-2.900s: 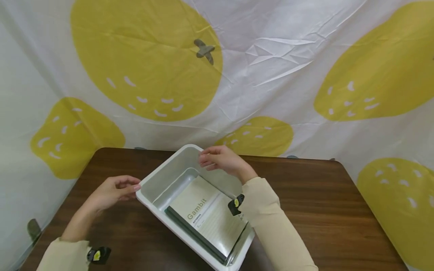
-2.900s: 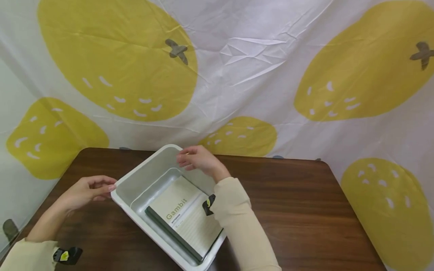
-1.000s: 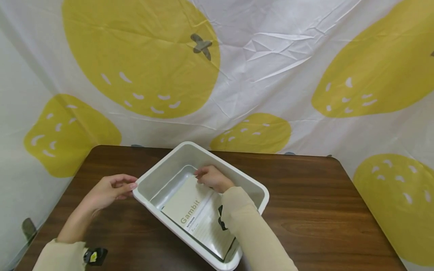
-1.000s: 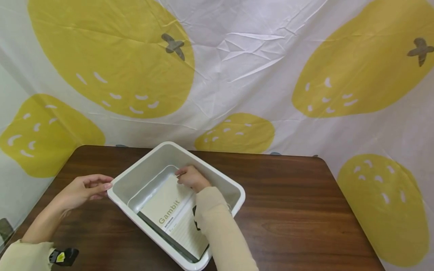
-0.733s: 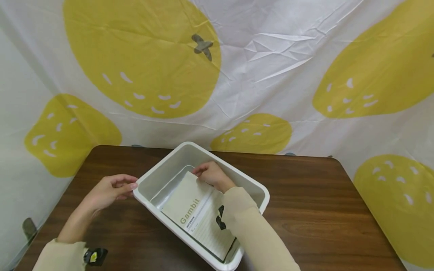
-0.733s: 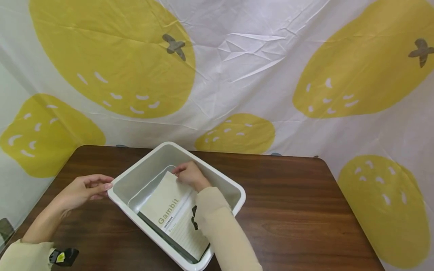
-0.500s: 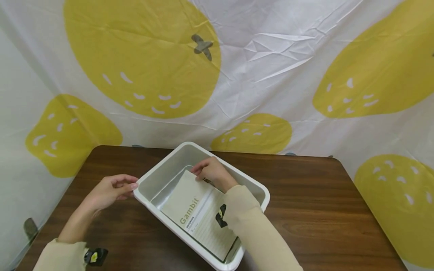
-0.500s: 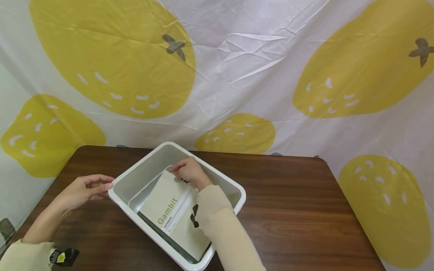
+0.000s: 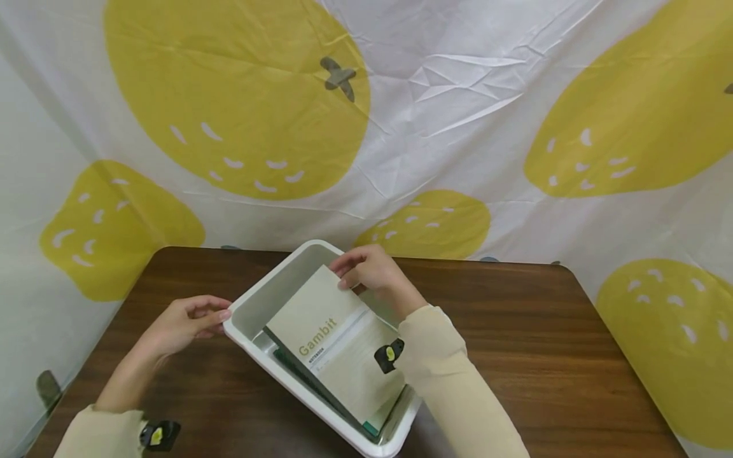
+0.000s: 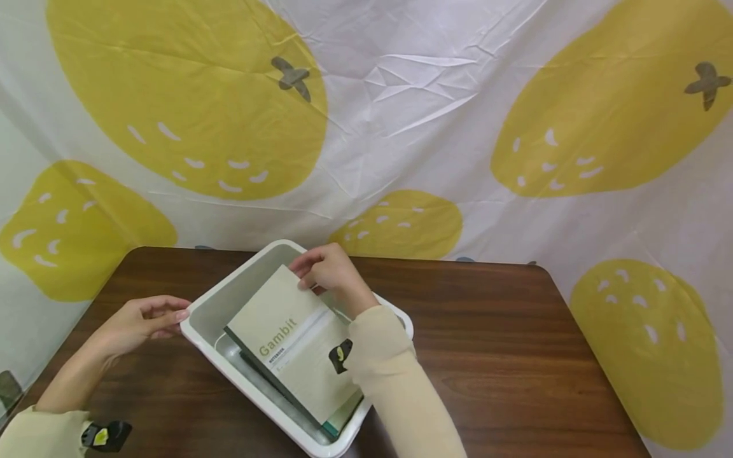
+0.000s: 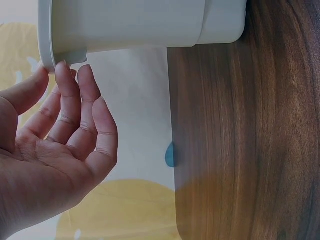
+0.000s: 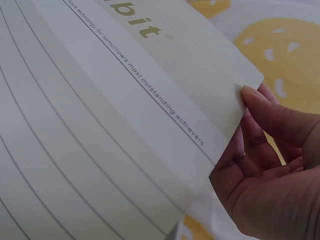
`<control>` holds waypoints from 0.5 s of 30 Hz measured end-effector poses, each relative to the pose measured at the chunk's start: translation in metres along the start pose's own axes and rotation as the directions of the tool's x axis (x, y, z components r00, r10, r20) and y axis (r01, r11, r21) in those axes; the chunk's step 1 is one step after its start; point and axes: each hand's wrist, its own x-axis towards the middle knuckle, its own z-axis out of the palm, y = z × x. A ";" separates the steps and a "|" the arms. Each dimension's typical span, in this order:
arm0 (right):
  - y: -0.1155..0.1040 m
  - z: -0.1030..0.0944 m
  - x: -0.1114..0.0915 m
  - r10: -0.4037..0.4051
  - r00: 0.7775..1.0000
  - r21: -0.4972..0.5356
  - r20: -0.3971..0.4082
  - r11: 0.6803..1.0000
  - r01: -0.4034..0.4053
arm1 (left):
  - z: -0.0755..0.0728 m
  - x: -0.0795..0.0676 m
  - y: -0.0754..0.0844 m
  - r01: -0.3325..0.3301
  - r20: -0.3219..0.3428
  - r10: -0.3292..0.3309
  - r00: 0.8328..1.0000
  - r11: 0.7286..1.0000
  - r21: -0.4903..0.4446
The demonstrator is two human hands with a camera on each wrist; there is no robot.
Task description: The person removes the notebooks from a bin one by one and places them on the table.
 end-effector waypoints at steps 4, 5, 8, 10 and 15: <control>-0.016 -0.006 -0.006 0.004 1.000 0.002 -0.009 1.000 -0.003 | 0.000 0.000 0.000 0.000 0.002 0.000 1.000 1.000 -0.002; -0.020 -0.008 -0.008 0.003 1.000 0.008 -0.011 1.000 -0.003 | 0.000 0.000 0.001 -0.001 0.004 0.001 1.000 1.000 -0.004; -0.030 -0.011 -0.011 -0.007 1.000 0.033 -0.021 0.999 0.007 | 0.000 0.000 0.001 0.003 0.006 -0.003 1.000 1.000 -0.003; -0.037 -0.013 -0.014 -0.017 0.999 0.057 -0.031 0.998 0.019 | 0.000 0.000 0.001 0.009 0.005 -0.009 1.000 1.000 0.003; -0.056 -0.020 -0.019 -0.040 0.998 0.098 -0.057 0.994 0.045 | -0.001 0.002 0.000 0.012 0.011 -0.012 1.000 1.000 0.000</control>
